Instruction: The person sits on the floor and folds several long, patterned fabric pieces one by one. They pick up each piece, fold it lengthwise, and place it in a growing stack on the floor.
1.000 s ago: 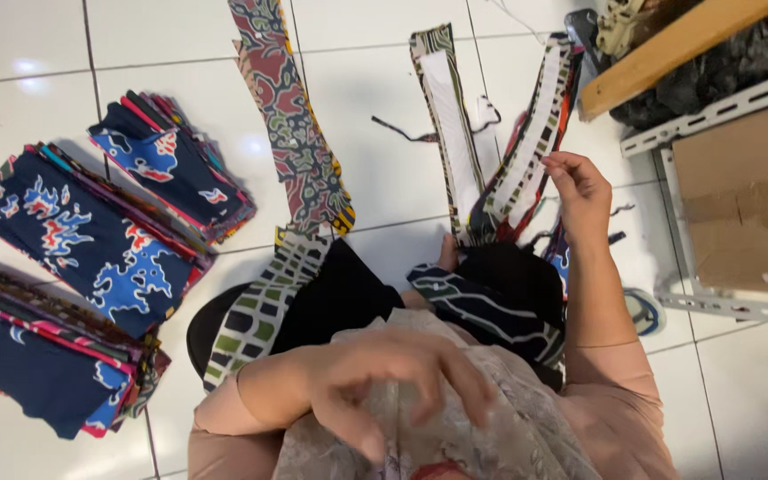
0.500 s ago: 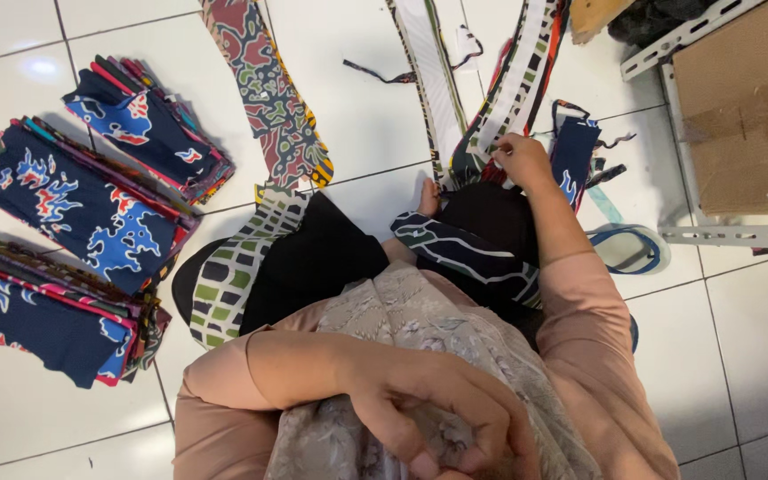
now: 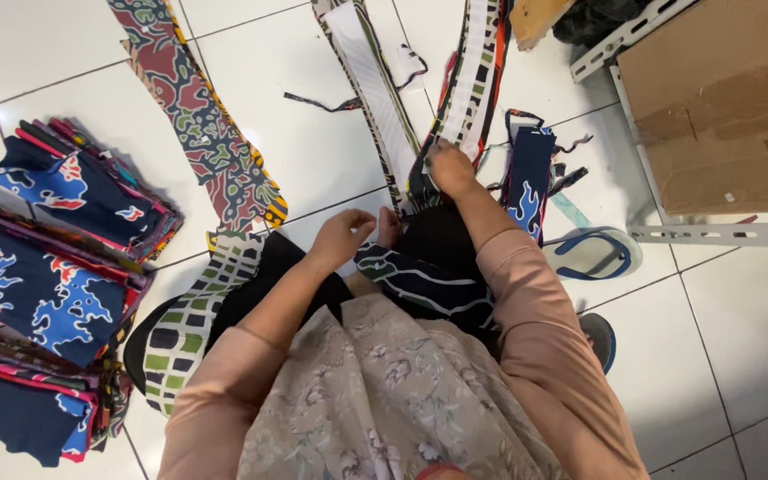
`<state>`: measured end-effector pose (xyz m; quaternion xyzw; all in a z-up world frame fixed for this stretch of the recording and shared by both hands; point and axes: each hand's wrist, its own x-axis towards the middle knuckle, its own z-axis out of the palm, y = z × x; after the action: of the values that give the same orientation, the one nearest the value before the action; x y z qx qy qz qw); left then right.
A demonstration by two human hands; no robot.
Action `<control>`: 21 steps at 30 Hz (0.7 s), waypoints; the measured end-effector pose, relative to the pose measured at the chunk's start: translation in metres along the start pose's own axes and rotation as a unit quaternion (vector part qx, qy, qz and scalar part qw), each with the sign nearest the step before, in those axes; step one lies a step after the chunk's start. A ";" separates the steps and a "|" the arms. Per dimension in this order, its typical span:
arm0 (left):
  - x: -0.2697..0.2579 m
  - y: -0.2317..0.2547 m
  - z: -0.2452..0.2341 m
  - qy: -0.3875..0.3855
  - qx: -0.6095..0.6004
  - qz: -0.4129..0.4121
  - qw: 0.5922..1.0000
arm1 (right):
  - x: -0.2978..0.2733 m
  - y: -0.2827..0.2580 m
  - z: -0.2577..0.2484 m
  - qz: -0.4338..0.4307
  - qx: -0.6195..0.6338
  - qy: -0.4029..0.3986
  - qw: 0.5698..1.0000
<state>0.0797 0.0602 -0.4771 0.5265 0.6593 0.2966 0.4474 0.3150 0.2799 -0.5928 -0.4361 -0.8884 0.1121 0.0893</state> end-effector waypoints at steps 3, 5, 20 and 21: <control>0.063 -0.059 0.033 -0.005 0.031 -0.037 0.999 | -0.004 -0.036 -0.016 -0.126 0.064 -0.056 0.988; 0.090 -0.087 0.052 -0.012 0.051 -0.053 0.997 | -0.003 -0.055 -0.023 -0.159 0.062 -0.157 0.973; 0.101 -0.066 0.085 -0.100 0.253 -0.015 0.962 | 0.003 -0.058 0.006 -0.179 -0.030 -0.194 0.964; 0.100 -0.062 0.083 -0.100 0.262 -0.015 0.960 | 0.005 -0.058 0.007 -0.187 -0.040 -0.189 0.963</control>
<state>0.1236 0.1332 -0.5931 0.6423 0.6736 0.0524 0.3618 0.2659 0.2488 -0.5833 -0.2362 -0.9587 0.1378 -0.0782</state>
